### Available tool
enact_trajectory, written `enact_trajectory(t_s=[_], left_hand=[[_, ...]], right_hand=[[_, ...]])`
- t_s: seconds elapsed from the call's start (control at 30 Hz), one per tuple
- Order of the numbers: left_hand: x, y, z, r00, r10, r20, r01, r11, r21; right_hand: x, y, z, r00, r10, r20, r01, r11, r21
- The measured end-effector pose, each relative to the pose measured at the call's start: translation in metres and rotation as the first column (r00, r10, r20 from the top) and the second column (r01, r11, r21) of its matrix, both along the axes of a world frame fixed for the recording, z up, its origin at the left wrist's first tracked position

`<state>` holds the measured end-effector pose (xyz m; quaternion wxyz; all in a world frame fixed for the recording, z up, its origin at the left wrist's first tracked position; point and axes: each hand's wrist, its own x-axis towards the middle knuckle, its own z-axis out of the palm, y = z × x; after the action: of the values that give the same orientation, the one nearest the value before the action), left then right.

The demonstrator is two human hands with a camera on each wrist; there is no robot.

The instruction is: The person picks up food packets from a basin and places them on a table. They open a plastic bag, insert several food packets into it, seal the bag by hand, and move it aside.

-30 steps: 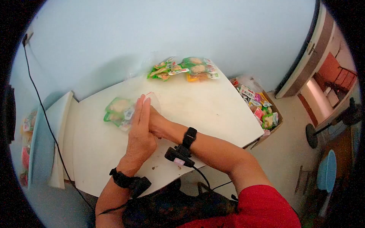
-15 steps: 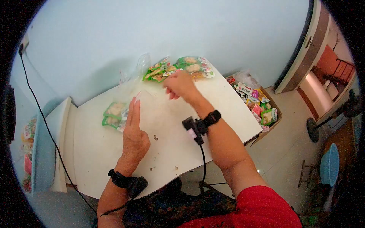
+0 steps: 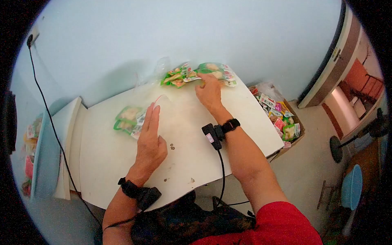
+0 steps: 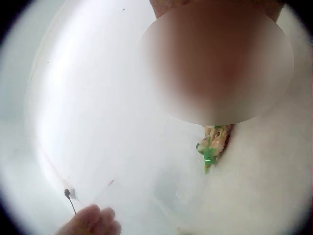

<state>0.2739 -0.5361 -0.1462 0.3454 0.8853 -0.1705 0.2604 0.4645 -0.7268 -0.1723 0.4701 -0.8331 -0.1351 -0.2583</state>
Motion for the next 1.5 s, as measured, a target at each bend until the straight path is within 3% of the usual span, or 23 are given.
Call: enact_trajectory(t_s=[0.2, 0.3, 0.4, 0.5, 0.7, 0.8, 0.9, 1.0, 1.2, 1.3, 1.4, 1.5], left_hand=[[0.001, 0.001, -0.002, 1.000, 0.011, -0.027, -0.011, 1.000, 0.010], [0.001, 0.002, -0.003, 1.000, 0.017, 0.005, -0.017, 0.999, 0.033], [0.003, 0.003, -0.003, 1.000, 0.009, 0.025, -0.010, 0.998, 0.070], [0.002, 0.001, -0.002, 1.000, 0.015, 0.003, -0.015, 0.997, 0.072], [0.003, 0.003, -0.004, 1.000, 0.000, 0.028, -0.001, 0.999, 0.047], [0.003, 0.002, -0.004, 0.999, -0.017, 0.039, 0.016, 0.999, 0.030], [0.001, 0.001, -0.002, 1.000, -0.005, 0.031, 0.004, 0.999, 0.040], [-0.001, 0.001, -0.001, 1.000, -0.024, 0.017, 0.024, 0.999, 0.034], [0.002, 0.004, -0.009, 0.998, -0.021, 0.064, 0.018, 0.998, 0.053], [0.003, 0.005, -0.013, 0.998, -0.037, 0.050, 0.035, 0.999, 0.039], [0.001, 0.002, -0.012, 0.999, -0.036, 0.040, 0.035, 0.999, 0.020], [0.001, 0.002, -0.012, 0.998, -0.033, 0.057, 0.031, 0.999, 0.032]], right_hand=[[0.009, 0.017, -0.020, 0.943, 0.333, -0.013, -0.333, 0.943, -0.010], [0.012, 0.020, -0.022, 0.951, 0.306, 0.051, -0.296, 0.944, -0.143], [0.008, 0.018, -0.017, 0.960, 0.276, -0.038, -0.279, 0.945, -0.171], [0.003, 0.017, -0.017, 0.969, 0.225, 0.100, -0.194, 0.949, -0.248], [-0.007, 0.018, 0.002, 0.996, 0.092, 0.012, -0.087, 0.970, -0.226], [-0.015, 0.021, 0.007, 0.990, 0.085, 0.115, -0.074, 0.993, -0.092], [-0.021, 0.021, 0.016, 0.999, 0.024, 0.033, -0.020, 0.992, -0.122], [-0.019, 0.022, 0.011, 0.996, -0.023, 0.090, 0.026, 0.999, -0.027], [-0.013, 0.008, 0.020, 0.969, -0.197, 0.150, 0.222, 0.961, -0.168], [-0.019, 0.002, 0.038, 0.976, -0.211, -0.049, 0.197, 0.958, -0.209], [-0.021, -0.005, 0.038, 0.988, -0.155, -0.017, 0.145, 0.952, -0.269], [-0.013, -0.014, 0.029, 0.980, -0.198, -0.020, 0.169, 0.882, -0.439]])
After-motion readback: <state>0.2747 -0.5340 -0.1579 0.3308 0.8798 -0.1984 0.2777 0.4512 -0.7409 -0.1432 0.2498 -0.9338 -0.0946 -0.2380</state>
